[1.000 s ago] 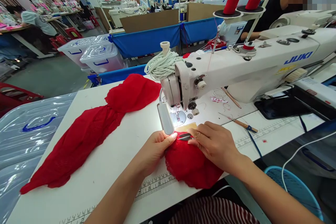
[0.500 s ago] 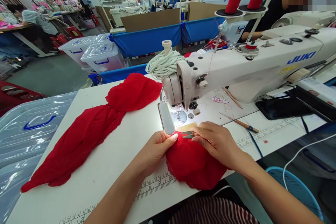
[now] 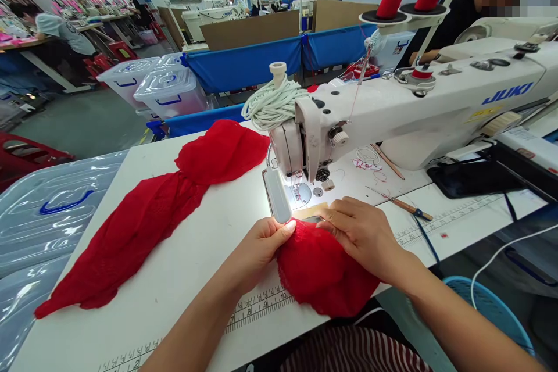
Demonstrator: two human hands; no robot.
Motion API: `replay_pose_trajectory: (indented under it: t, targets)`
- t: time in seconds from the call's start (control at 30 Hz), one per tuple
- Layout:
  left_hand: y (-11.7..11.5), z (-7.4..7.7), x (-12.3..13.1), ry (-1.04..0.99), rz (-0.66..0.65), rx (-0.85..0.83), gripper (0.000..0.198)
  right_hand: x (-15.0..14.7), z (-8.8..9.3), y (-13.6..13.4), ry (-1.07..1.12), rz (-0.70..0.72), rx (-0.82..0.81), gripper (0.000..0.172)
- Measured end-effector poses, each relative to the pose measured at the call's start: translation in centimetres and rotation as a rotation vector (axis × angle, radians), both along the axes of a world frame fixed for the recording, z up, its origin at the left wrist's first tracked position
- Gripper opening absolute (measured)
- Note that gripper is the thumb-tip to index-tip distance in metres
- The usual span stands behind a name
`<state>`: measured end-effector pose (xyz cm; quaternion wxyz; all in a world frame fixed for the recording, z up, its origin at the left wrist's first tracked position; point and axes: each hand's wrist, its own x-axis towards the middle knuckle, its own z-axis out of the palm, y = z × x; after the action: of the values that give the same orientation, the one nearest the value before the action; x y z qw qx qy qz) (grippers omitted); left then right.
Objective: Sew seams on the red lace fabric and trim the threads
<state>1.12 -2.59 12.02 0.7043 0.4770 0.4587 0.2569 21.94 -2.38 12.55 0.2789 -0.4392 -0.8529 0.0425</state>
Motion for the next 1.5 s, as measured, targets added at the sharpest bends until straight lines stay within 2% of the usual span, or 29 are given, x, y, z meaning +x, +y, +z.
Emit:
replay_pose_trajectory:
  t: [0.13, 0.2, 0.23, 0.33, 0.43, 0.63, 0.83, 1.03, 1.1, 1.17, 1.23, 1.27, 1.33, 1.4, 1.5]
  targets:
    - [0.2, 0.2, 0.4, -0.043, 0.125, -0.091, 0.051, -0.4, 0.3, -2.1, 0.233, -0.096, -0.298, 0.024]
    - [0.3, 0.4, 0.7, -0.088, 0.172, -0.121, 0.047, -0.9, -0.5, -3.3, 0.193, -0.149, -0.359, 0.028]
    - [0.3, 0.5, 0.8, -0.113, 0.18, -0.13, 0.045, -1.1, -1.1, -3.7, 0.16, -0.201, -0.298, 0.032]
    - [0.3, 0.6, 1.1, -0.182, 0.178, -0.151, 0.038, -1.2, -3.2, -3.7, 0.067, -0.292, -0.149, 0.009]
    - [0.2, 0.7, 1.1, -0.209, 0.14, -0.164, 0.029, -0.5, -4.0, -2.7, 0.054, -0.316, -0.057, 0.014]
    - [0.2, 0.6, 1.2, -0.183, 0.151, -0.17, 0.026, 0.7, -3.2, -1.5, 0.072, -0.269, -0.069, 0.02]
    - [0.2, 0.5, 1.2, -0.181, 0.148, -0.173, 0.024, 0.7, -3.5, -1.3, 0.057, -0.279, -0.086, 0.02]
    - [0.1, 0.3, 1.2, -0.181, 0.156, -0.167, 0.024, 0.4, -2.7, -1.8, 0.154, -0.379, -0.028, 0.011]
    - [0.1, 0.3, 1.2, -0.19, 0.165, -0.161, 0.023, 0.0, -2.2, -2.4, 0.301, -0.287, -0.016, 0.011]
    - [0.1, 0.2, 1.4, -0.199, 0.163, -0.154, 0.022, -0.7, -2.0, -3.2, 0.444, -0.101, -0.013, 0.017]
    - [0.0, 0.3, 1.5, -0.207, 0.146, -0.157, 0.024, -1.7, -2.3, -3.9, 0.446, 0.017, -0.003, 0.024]
    - [-0.1, 0.3, 1.6, -0.211, 0.134, -0.166, 0.026, -2.3, -2.6, -4.2, 0.373, 0.005, -0.004, 0.029]
    - [-0.2, 0.4, 1.8, -0.226, 0.116, -0.188, 0.027, -3.1, -3.4, -4.5, 0.173, -0.134, -0.031, 0.041]
    - [-0.2, 0.5, 1.8, -0.239, 0.121, -0.198, 0.021, -3.5, -4.3, -4.3, 0.066, -0.211, -0.067, 0.046]
    - [-0.2, 0.3, 1.4, -0.21, 0.141, -0.177, 0.014, -2.9, -4.5, -3.6, 0.225, -0.124, -0.149, 0.045]
